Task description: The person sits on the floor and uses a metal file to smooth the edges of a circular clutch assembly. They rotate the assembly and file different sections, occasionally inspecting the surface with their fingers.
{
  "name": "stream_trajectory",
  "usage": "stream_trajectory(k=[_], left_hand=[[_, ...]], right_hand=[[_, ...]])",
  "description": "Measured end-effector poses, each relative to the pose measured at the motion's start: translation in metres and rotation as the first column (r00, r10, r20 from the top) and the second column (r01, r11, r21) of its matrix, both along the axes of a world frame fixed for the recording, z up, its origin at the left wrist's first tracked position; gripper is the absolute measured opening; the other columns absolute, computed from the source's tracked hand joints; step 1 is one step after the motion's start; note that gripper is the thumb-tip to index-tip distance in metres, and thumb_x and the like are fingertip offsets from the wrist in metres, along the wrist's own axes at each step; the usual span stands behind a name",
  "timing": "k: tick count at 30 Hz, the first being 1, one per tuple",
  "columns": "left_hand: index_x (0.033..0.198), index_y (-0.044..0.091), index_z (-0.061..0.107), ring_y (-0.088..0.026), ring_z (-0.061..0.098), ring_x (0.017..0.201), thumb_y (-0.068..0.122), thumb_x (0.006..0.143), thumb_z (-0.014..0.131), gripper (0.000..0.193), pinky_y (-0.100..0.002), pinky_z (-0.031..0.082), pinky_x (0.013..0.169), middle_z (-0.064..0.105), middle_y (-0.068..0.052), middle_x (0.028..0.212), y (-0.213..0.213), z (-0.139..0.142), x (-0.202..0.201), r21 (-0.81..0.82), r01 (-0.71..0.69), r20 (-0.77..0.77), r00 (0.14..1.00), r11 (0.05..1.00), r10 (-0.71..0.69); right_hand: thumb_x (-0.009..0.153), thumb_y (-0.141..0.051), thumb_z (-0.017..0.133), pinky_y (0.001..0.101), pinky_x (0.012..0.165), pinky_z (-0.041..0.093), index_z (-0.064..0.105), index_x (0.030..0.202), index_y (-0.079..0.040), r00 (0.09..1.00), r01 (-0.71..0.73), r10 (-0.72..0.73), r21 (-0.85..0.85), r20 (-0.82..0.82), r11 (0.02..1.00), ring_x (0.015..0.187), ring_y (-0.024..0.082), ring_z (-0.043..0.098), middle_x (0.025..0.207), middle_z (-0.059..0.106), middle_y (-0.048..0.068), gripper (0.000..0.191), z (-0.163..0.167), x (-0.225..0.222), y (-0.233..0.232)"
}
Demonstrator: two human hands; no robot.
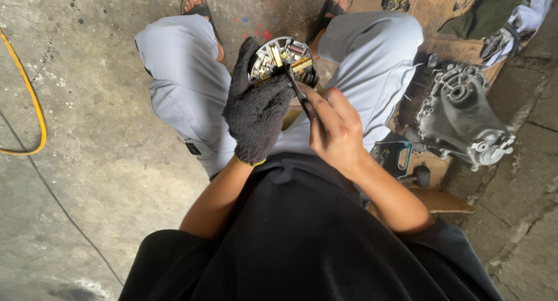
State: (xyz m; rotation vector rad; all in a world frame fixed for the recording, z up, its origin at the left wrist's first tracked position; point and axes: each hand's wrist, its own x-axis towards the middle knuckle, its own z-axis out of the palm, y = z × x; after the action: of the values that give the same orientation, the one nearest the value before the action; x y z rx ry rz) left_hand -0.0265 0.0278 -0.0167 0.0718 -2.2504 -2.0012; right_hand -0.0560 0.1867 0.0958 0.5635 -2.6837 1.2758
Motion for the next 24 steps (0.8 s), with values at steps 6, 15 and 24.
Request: stream_trajectory(k=[6,15,24], left_hand=[[0.117,-0.002,0.07,-0.02,0.07,0.101,-0.004,0.093,0.072,0.024,-0.03,0.059,0.091,0.072,-0.014,0.116,-0.002,0.025,-0.009,-0.07,-0.01,-0.057,0.998,0.997,0.006],[0.121,-0.002,0.069,-0.018,0.07,0.099,-0.005,0.094,0.073,0.027,-0.029,0.059,0.09,0.074,-0.011,0.112,-0.001,0.043,-0.016,-0.067,-0.041,-0.066,0.997,0.997,0.037],[0.124,-0.002,0.067,-0.016,0.071,0.096,-0.005,0.095,0.075,0.031,-0.028,0.06,0.09,0.076,-0.008,0.109,0.0,0.025,-0.006,-0.04,-0.075,-0.051,0.996,0.996,0.073]], right_hand=[[0.092,0.017,0.068,0.0352,0.073,0.05,0.065,0.133,0.001,1.0,-0.007,0.008,0.017,-0.011,1.0,0.082,0.025,0.061,0.095,0.056,0.013,0.044,0.002,-0.001,-0.001],[0.092,0.016,0.069,0.0365,0.073,0.05,0.067,0.133,0.001,1.0,0.008,-0.008,0.04,0.0,0.999,0.08,0.026,0.059,0.091,0.053,0.013,0.043,-0.002,0.0,-0.003],[0.088,0.017,0.068,0.0366,0.072,0.05,0.067,0.133,0.0,1.0,-0.008,0.008,0.052,-0.006,0.999,0.079,0.026,0.058,0.09,0.05,0.012,0.048,-0.002,0.002,-0.002]])
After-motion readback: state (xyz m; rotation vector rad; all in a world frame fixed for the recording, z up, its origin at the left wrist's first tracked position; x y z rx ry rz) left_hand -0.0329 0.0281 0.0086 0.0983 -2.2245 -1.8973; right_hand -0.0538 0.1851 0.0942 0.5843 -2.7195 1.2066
